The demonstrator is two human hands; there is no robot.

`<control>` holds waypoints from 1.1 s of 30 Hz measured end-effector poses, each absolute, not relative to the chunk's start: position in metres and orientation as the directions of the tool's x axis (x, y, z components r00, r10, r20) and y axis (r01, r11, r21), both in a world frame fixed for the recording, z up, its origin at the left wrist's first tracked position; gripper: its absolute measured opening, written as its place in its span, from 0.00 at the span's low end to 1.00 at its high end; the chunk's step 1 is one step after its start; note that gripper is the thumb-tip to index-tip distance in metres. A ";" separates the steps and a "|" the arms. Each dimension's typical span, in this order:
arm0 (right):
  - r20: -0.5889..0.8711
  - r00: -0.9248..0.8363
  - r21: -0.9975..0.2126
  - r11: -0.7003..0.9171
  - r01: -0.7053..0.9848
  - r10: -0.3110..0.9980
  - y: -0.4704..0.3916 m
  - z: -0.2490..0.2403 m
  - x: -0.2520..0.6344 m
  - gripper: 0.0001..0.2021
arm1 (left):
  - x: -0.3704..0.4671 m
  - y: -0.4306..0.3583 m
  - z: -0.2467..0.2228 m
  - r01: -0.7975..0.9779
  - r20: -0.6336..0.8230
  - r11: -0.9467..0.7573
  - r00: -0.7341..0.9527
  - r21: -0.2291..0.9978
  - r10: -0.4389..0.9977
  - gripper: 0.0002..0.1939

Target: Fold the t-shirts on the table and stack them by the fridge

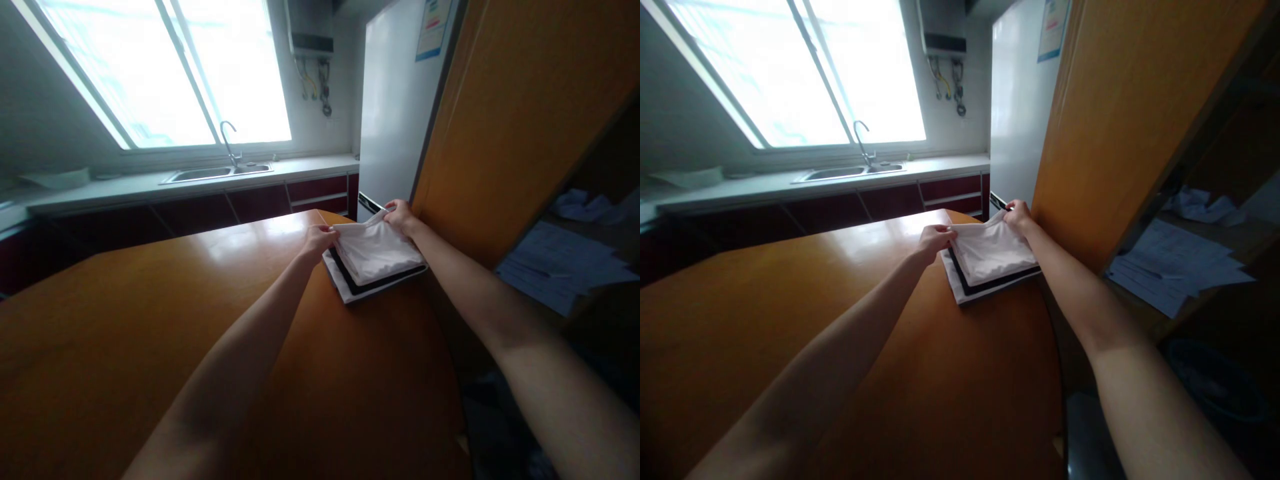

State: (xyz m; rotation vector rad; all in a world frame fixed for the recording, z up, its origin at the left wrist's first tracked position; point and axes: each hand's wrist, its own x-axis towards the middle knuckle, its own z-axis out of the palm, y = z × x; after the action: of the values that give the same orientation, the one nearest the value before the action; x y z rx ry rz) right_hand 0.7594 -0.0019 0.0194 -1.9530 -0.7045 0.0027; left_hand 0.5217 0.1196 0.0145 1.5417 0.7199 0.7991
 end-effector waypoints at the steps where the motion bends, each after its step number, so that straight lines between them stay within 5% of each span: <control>1: 0.272 0.836 -0.824 -0.333 0.458 0.477 0.000 0.014 0.759 0.19 | 0.522 0.119 0.011 0.012 0.095 -0.124 0.571 0.992 0.815 0.05; 5: 0.256 0.837 -0.819 -0.352 0.453 0.483 -0.003 0.001 0.757 0.17 | 0.518 0.118 0.003 0.035 0.131 -0.183 0.565 0.983 0.815 0.04; 9: 0.353 0.799 -0.741 -0.376 0.557 0.487 -0.012 0.009 0.756 0.17 | 0.514 0.116 0.008 0.066 0.296 -0.374 0.492 0.925 0.819 0.17; 13: 0.502 0.530 -0.450 -0.316 0.835 0.684 -0.014 0.006 0.734 0.18 | 0.518 0.096 0.011 0.092 0.597 -0.834 0.656 0.544 0.462 0.24; 15: 0.401 0.474 -0.400 -0.316 0.860 0.784 -0.012 -0.006 0.719 0.23 | 0.524 0.082 0.007 0.128 0.529 -0.903 0.774 0.410 0.349 0.23; 20: 0.172 0.529 -0.418 -0.425 0.803 0.831 -0.009 -0.023 0.699 0.30 | 0.533 0.064 -0.009 0.346 0.347 -0.886 0.826 0.309 0.444 0.29; 30: 0.083 0.522 -0.326 -0.472 0.819 0.849 -0.049 -0.010 0.678 0.33 | 0.519 0.069 -0.001 0.401 0.251 -0.864 0.841 0.305 0.479 0.33; 33: 0.221 0.561 -0.337 -0.478 0.811 0.798 -0.052 0.000 0.662 0.31 | 0.488 0.072 -0.001 0.464 0.335 -0.832 0.766 0.304 0.549 0.31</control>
State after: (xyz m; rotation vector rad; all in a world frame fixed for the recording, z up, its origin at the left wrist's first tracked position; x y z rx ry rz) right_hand 0.6620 -0.0517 0.0004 -2.3960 -1.3048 -0.0465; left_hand 0.4878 0.0717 -0.0013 2.7581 0.8010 0.6162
